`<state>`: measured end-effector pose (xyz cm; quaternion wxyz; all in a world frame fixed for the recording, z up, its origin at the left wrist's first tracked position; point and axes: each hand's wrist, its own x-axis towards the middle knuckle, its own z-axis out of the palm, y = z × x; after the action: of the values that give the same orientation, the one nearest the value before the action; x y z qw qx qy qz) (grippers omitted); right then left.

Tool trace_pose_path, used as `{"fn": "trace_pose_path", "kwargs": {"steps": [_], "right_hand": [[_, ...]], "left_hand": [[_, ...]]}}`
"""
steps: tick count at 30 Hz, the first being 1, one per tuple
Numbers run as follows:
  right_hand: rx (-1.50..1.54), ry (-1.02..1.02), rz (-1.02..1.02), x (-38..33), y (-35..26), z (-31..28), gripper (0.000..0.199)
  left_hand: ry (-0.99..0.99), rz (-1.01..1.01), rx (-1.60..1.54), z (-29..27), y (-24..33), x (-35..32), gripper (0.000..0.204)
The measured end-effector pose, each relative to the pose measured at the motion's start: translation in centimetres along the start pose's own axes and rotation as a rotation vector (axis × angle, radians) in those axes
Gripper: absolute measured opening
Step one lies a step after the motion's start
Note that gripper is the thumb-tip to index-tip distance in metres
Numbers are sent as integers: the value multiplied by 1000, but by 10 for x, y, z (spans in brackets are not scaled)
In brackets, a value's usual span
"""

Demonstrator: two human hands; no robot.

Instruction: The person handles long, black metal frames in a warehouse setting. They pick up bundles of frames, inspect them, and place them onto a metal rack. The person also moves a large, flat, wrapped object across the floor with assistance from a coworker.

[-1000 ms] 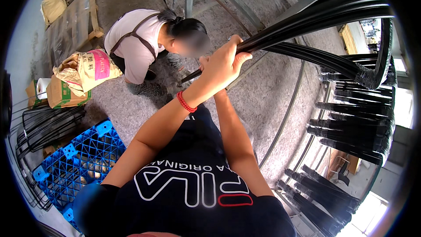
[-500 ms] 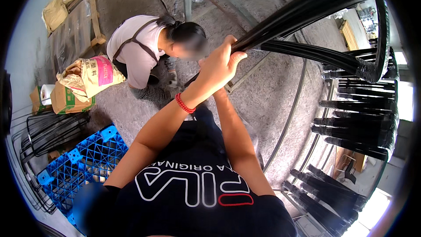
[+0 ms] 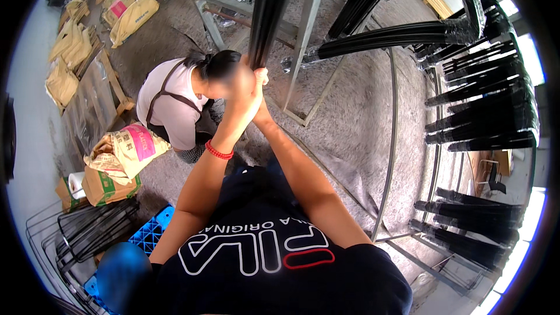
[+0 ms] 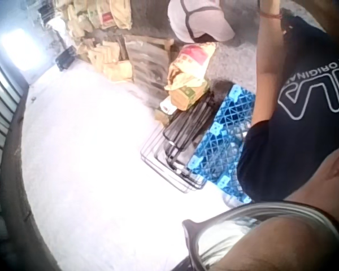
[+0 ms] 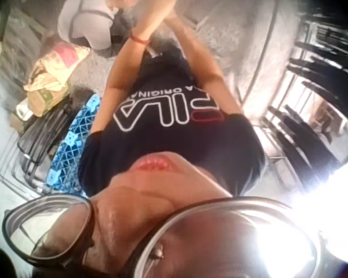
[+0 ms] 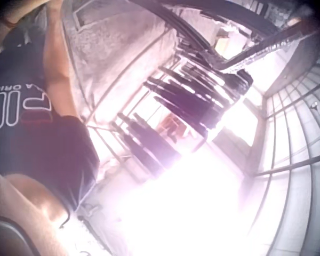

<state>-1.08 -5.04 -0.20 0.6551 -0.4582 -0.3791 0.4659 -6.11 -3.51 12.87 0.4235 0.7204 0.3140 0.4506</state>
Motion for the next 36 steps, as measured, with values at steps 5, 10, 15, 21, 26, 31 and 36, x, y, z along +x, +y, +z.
{"fn": "trace_pose_path", "kwargs": {"steps": [5, 10, 15, 21, 26, 31, 36], "right_hand": [[61, -30, -31, 1, 3, 0, 31], [147, -98, -77, 8, 4, -10, 38], [210, -36, -109, 8, 3, -4, 43], [190, 17, -44, -4, -2, 9, 32], [-63, 116, 40, -6, -3, 6, 18], [-349, 109, 125, -4, 0, -2, 28], [-322, 123, 196, -5, -14, 4, 28]], "left_hand": [[87, 119, 95, 8, -10, -1, 31], [-51, 12, -64, 17, -40, 6, 27], [4, 15, 3, 12, -18, 0, 26], [53, -59, -50, 6, -11, -2, 25], [28, 34, -8, 4, 0, -2, 25], [111, 52, 24, 11, 2, 0, 27], [21, -52, -61, 13, 5, 2, 35]]}}
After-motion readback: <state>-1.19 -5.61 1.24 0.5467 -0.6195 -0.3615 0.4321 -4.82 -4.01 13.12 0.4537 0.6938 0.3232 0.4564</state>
